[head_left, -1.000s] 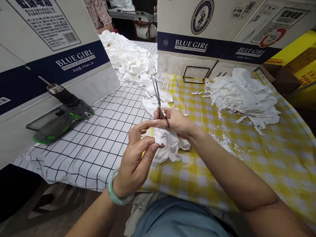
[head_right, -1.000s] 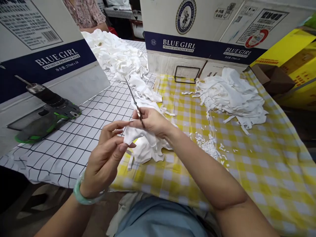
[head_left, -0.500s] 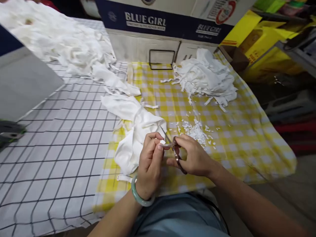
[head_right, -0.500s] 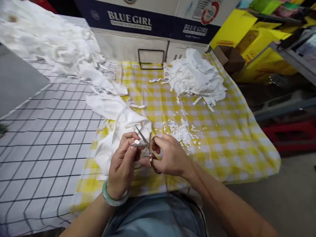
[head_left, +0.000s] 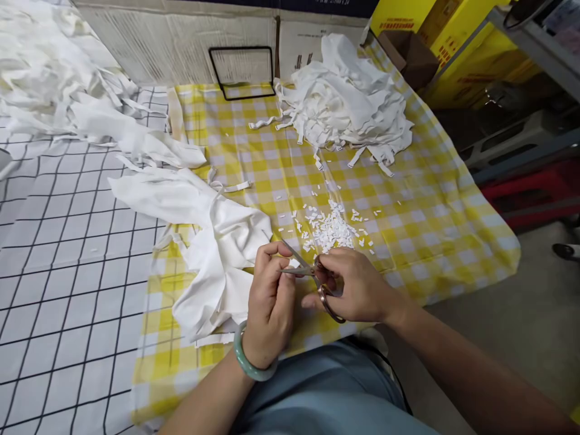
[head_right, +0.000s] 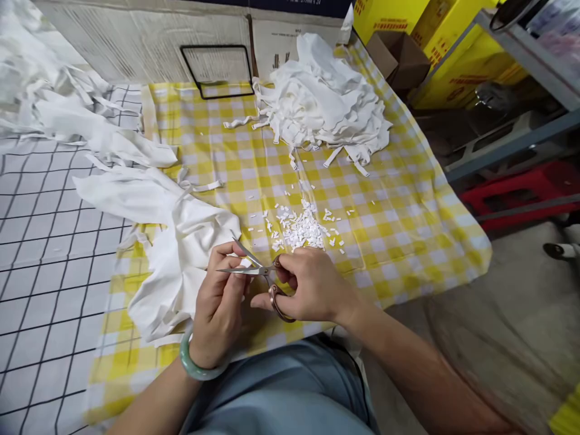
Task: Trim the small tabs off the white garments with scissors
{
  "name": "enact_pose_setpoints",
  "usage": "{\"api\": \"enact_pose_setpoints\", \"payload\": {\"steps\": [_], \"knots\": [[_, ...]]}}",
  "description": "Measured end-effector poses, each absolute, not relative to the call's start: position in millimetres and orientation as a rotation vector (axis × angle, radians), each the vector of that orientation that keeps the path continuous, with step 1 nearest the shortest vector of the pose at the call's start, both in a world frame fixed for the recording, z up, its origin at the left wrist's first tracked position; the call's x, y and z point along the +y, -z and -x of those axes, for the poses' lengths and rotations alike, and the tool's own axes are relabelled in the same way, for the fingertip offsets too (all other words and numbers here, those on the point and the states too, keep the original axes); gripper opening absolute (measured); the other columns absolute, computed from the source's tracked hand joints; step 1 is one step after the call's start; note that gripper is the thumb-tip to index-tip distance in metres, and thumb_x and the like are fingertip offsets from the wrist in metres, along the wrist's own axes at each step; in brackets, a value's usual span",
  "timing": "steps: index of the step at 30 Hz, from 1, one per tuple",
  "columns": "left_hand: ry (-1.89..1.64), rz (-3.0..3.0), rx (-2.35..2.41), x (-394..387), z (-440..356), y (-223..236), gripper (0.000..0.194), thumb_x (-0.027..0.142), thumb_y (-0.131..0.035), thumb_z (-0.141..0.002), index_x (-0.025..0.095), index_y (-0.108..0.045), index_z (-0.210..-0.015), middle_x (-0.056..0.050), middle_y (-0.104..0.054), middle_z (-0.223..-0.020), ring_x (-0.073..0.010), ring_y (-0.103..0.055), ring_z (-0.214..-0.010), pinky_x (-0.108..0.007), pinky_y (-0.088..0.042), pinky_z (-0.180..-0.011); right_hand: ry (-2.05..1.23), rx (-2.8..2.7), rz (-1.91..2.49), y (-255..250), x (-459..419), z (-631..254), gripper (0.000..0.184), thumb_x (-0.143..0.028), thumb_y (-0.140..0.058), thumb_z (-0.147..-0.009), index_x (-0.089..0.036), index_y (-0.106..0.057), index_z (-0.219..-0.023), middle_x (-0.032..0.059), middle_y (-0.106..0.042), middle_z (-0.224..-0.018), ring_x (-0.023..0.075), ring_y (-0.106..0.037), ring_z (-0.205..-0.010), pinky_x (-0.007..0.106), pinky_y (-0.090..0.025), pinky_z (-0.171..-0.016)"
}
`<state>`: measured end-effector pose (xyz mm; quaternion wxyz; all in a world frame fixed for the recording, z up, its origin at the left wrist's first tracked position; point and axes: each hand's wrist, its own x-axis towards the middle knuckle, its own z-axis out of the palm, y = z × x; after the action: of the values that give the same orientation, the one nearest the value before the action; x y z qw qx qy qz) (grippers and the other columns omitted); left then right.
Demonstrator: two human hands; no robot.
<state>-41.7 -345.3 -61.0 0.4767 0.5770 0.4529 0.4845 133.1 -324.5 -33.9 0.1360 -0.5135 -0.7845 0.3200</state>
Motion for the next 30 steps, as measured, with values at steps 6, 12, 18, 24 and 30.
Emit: {"api": "enact_pose_setpoints", "payload": {"steps": [6,12,18,24,30], "knots": [[-1.168,-1.460,1.133,-345,41,61,0.022,0.018,-0.039,-0.099,0.021,-0.056,-0.087,-0.007,-0.047,-0.099,-0.0211,-0.045,-0.105,-0.035,-0.039,-0.091,-0.968,-2.264,1.473,36,-324,-134,0.043,-0.050,-0.074,-0.072,-0.020,-0.045,-0.061,-0.0039,-0.049,-0.056,0.0112,-0.042,-0.055,0.026,-0.031,-0.057],[-1.180,-1.512,1.132,-345,39,61,0.020,0.016,-0.038,-0.099,0.020,-0.057,-0.091,-0.007,-0.046,-0.101,-0.0207,-0.045,-0.104,-0.035,-0.039,-0.091,-0.971,-2.277,1.487,37,-324,-134,0.044,-0.052,-0.073,-0.072,-0.019,-0.046,-0.061,-0.0042,-0.048,-0.055,0.0105,-0.041,-0.055,0.026,-0.030,-0.057],[-1.177,-1.615,1.145,-344,39,60,0.022,0.012,-0.038,-0.098,0.019,-0.055,-0.086,-0.007,-0.049,-0.095,-0.0200,-0.045,-0.102,-0.034,-0.039,-0.090,-1.033,-2.244,1.487,38,-324,-136,0.045,-0.052,-0.074,-0.073,-0.018,-0.048,-0.060,-0.0051,-0.048,-0.054,0.0089,-0.042,-0.054,0.024,-0.029,-0.056],[-1.168,-1.677,1.116,-339,33,58,0.021,0.008,-0.038,-0.097,0.018,-0.054,-0.088,-0.006,-0.049,-0.096,-0.0181,-0.045,-0.101,-0.033,-0.039,-0.089,-1.071,-2.162,1.531,41,-329,-144,0.043,-0.050,-0.073,-0.075,-0.017,-0.051,-0.060,-0.0049,-0.048,-0.053,0.0076,-0.040,-0.051,0.022,-0.028,-0.053],[-1.098,-1.710,1.043,-333,19,59,0.021,0.008,-0.038,-0.097,0.018,-0.054,-0.087,-0.005,-0.048,-0.092,-0.0185,-0.045,-0.097,-0.032,-0.039,-0.086,-1.047,-2.049,1.694,43,-335,-161,0.046,-0.052,-0.072,-0.074,-0.017,-0.049,-0.054,-0.0031,-0.046,-0.051,0.0082,-0.036,-0.050,0.023,-0.025,-0.050]]}}
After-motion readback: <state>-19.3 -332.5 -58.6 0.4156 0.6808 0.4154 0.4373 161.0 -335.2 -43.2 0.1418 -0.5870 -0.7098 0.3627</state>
